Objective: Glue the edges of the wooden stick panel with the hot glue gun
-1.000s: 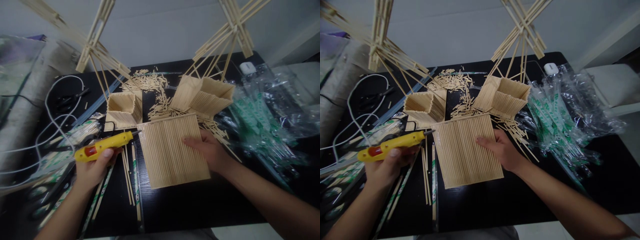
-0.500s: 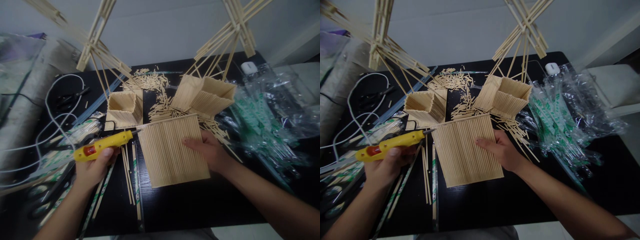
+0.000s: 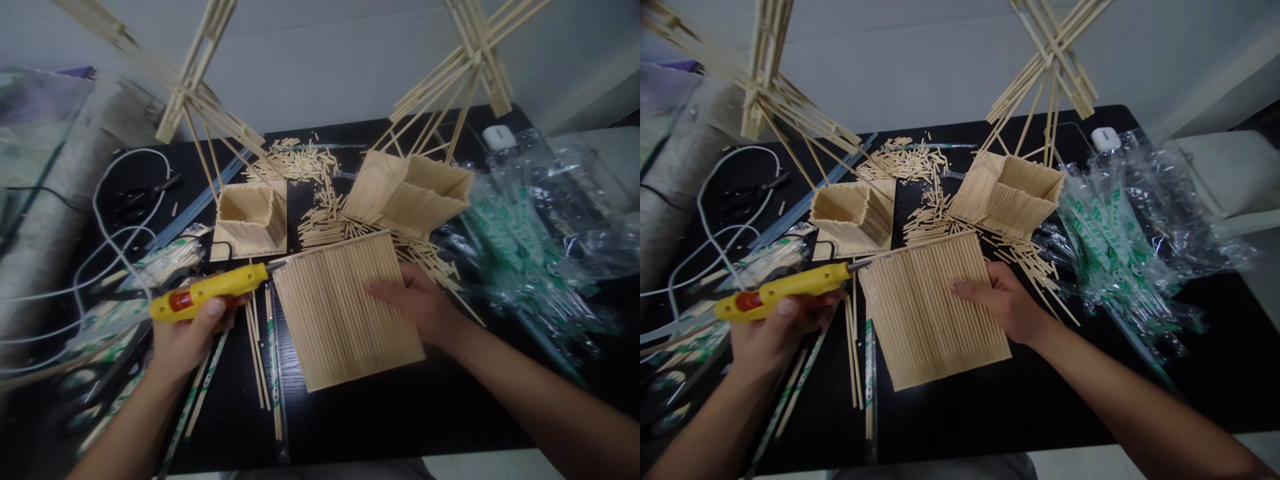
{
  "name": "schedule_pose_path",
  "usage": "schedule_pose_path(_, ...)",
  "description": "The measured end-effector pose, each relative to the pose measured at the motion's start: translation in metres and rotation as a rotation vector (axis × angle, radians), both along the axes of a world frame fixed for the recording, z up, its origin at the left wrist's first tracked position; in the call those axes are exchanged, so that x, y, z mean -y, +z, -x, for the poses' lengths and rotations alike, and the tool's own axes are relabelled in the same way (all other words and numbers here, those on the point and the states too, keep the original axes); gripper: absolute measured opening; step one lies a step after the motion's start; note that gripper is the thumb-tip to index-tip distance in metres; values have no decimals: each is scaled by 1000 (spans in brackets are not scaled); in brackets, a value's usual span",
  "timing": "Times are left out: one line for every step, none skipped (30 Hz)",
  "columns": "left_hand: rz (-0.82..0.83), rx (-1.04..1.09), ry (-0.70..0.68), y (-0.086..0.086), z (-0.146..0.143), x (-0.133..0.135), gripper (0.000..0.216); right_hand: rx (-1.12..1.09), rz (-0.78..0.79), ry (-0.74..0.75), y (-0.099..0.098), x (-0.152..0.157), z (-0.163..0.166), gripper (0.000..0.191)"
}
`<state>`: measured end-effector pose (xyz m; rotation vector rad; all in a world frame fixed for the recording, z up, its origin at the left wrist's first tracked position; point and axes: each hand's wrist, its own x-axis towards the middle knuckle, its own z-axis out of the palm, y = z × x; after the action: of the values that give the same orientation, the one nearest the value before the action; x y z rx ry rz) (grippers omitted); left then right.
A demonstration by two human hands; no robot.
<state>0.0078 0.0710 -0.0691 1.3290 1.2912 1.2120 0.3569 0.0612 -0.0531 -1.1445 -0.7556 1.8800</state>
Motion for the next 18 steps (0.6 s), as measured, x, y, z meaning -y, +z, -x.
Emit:
schedule_pose_path(-2,11,-18,2,-2,-1,47,-7,16,-2,0,0,0,33)
schedule_pose_path(1,27,-42,3,-4,-2,47,-11,32,-7,0,-1,0,34)
schedule_pose_path(1,43,-64,5,-5,-3,47,-13,48,-13,0,-1,0,35)
schedule_pose_path(1,57,-83,6,-7,-3,46,-13,63,-20,0,-2,0,37)
schedule_pose_path(1,64,-97,7,-8,-4,45,-13,75,-26,0,-2,0,38)
schedule_pose_path(2,65,-109,8,-8,-4,44,-14,86,-29,1,-3,0,39)
schedule_pose_path(5,60,-117,8,-8,-4,44,-16,96,-30,1,-3,0,39)
schedule_pose_path(8,52,-125,9,-8,-4,44,-19,104,-30,1,-3,1,40)
schedule_pose_path(11,40,-136,9,-7,-3,44,-20,110,-32,2,-3,1,40)
schedule_pose_path(18,25,-149,8,-6,-3,44,-20,114,-38,2,-3,1,40)
schedule_pose_path(27,8,-168,8,-5,-2,44,-18,117,-48,2,-3,0,40)
schedule_pose_path(36,-7,-194,8,-3,-2,43,-14,119,-62,2,-4,0,40)
schedule_pose_path(42,-19,-222,7,-1,-2,42,-9,121,-79,2,-4,0,39)
schedule_pose_path(45,-28,-253,6,0,-1,41,-7,123,-95,2,-4,-1,39)
schedule_pose_path(43,-33,-280,6,2,-1,39,-6,126,-107,2,-4,-1,39)
schedule_pose_path(36,-35,-302,5,4,-1,39,-6,128,-114,2,-4,-1,39)
schedule_pose_path(28,-34,-316,5,5,-1,39,-6,127,-112,2,-5,-2,39)
schedule_pose_path(20,-30,-316,5,5,-1,39,-4,123,-106,2,-5,-2,39)
